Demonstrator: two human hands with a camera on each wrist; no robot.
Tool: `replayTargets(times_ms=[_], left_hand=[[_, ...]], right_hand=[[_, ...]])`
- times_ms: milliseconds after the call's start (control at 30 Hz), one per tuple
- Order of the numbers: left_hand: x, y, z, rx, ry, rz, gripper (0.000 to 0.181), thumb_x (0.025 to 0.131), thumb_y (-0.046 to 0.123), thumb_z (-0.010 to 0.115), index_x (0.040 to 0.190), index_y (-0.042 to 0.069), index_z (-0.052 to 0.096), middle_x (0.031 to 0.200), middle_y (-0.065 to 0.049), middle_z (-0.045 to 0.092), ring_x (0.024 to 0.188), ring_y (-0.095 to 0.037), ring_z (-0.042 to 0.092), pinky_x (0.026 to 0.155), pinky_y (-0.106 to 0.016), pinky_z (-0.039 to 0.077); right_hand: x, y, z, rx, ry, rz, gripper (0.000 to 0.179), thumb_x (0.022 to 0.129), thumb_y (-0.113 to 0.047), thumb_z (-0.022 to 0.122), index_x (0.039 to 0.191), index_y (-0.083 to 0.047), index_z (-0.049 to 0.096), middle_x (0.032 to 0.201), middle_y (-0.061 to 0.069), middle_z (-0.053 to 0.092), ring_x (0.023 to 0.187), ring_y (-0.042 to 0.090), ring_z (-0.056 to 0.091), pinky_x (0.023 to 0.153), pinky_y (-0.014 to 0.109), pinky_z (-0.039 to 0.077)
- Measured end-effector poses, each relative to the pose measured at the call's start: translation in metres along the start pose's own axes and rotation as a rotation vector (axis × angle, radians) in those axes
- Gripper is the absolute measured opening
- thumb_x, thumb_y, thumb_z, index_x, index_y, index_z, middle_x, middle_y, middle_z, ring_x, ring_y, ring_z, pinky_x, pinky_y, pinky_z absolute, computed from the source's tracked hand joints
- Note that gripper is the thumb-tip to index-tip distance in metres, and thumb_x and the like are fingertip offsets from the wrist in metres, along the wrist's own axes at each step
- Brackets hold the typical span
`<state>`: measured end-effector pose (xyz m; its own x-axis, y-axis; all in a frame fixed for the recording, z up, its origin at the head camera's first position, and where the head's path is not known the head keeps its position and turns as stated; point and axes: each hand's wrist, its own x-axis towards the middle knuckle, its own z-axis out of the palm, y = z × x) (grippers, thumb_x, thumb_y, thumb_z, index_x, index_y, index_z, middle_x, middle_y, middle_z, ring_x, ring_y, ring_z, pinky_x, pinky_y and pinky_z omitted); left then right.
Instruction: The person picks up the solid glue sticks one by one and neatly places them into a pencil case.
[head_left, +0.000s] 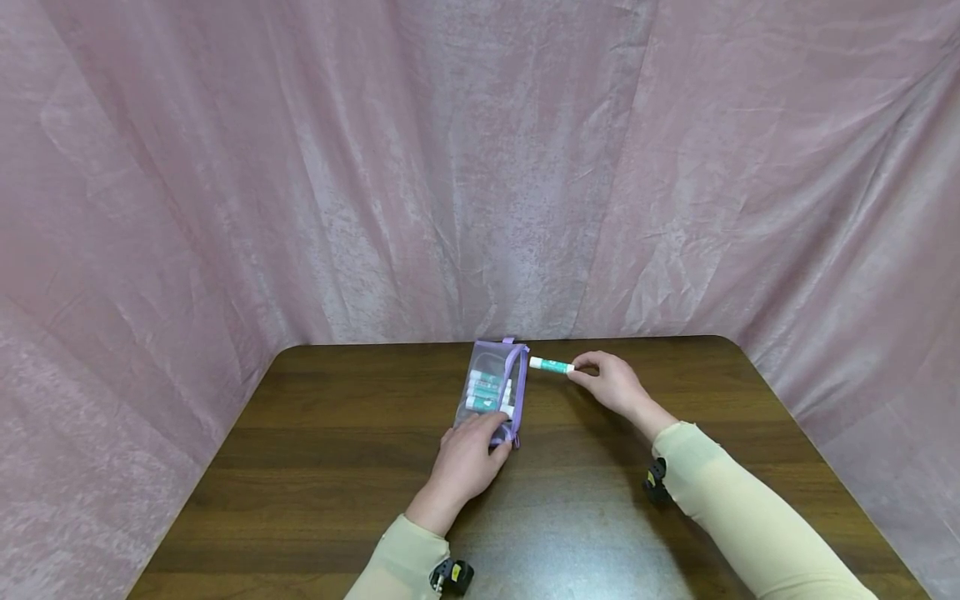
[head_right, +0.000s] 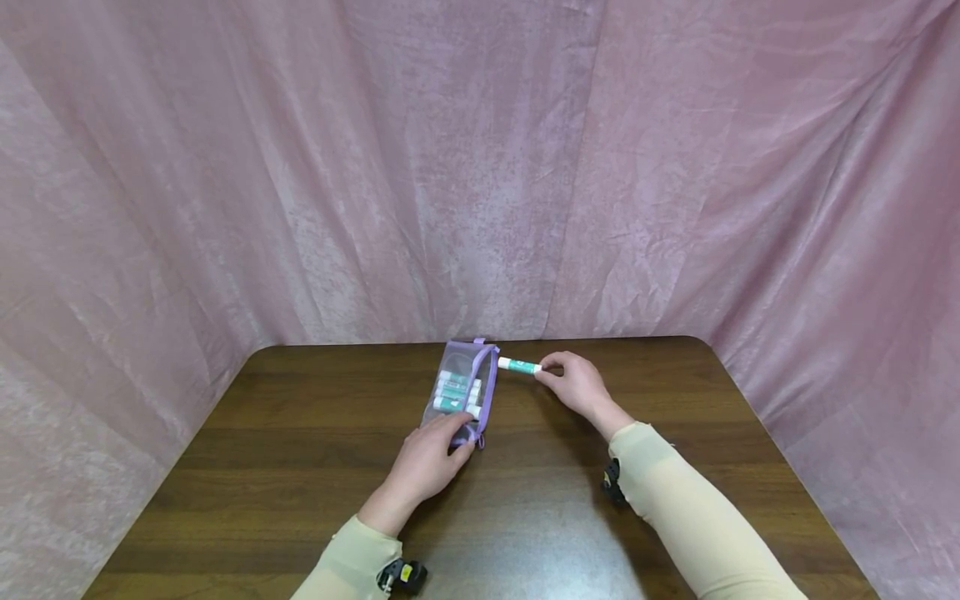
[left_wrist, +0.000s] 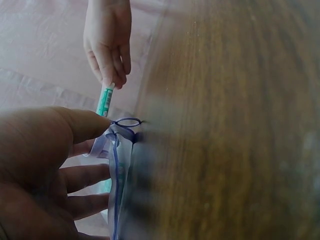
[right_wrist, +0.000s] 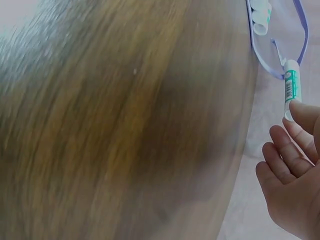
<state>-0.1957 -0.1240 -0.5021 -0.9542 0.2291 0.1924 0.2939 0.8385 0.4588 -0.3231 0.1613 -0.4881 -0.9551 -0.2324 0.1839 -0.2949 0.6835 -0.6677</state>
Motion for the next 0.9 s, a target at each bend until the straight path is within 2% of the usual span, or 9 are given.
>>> replayTargets(times_ms=[233,900], left_hand=[[-0.001,0.000,0.000,0.002,-0.001,-0.002,0.040,0.106,0.028,0.077,0.143,0.016,0.071,0.144,-0.009,0.072,0.139,-0.039,0.062,0.107,-0.076,0.044],[0.000,-0.001,0.000,-0.013,-0.013,-0.002,0.040,0.107,0.027,0.077,0.144,0.015,0.070,0.145,-0.009,0.071,0.139,-0.038,0.062,0.108,-0.078,0.043]], right_hand=[[0.002,-0.006,0.008,0.007,-0.015,-0.002,0.016,0.104,-0.025,0.081,0.112,-0.011,0.081,0.123,0.012,0.077,0.121,0.038,0.068,0.105,0.057,0.050],[0.011,-0.024,0.033,0.006,-0.051,-0.007,0.018,0.104,-0.026,0.081,0.112,-0.011,0.082,0.121,0.010,0.077,0.120,0.034,0.069,0.106,0.056,0.051]])
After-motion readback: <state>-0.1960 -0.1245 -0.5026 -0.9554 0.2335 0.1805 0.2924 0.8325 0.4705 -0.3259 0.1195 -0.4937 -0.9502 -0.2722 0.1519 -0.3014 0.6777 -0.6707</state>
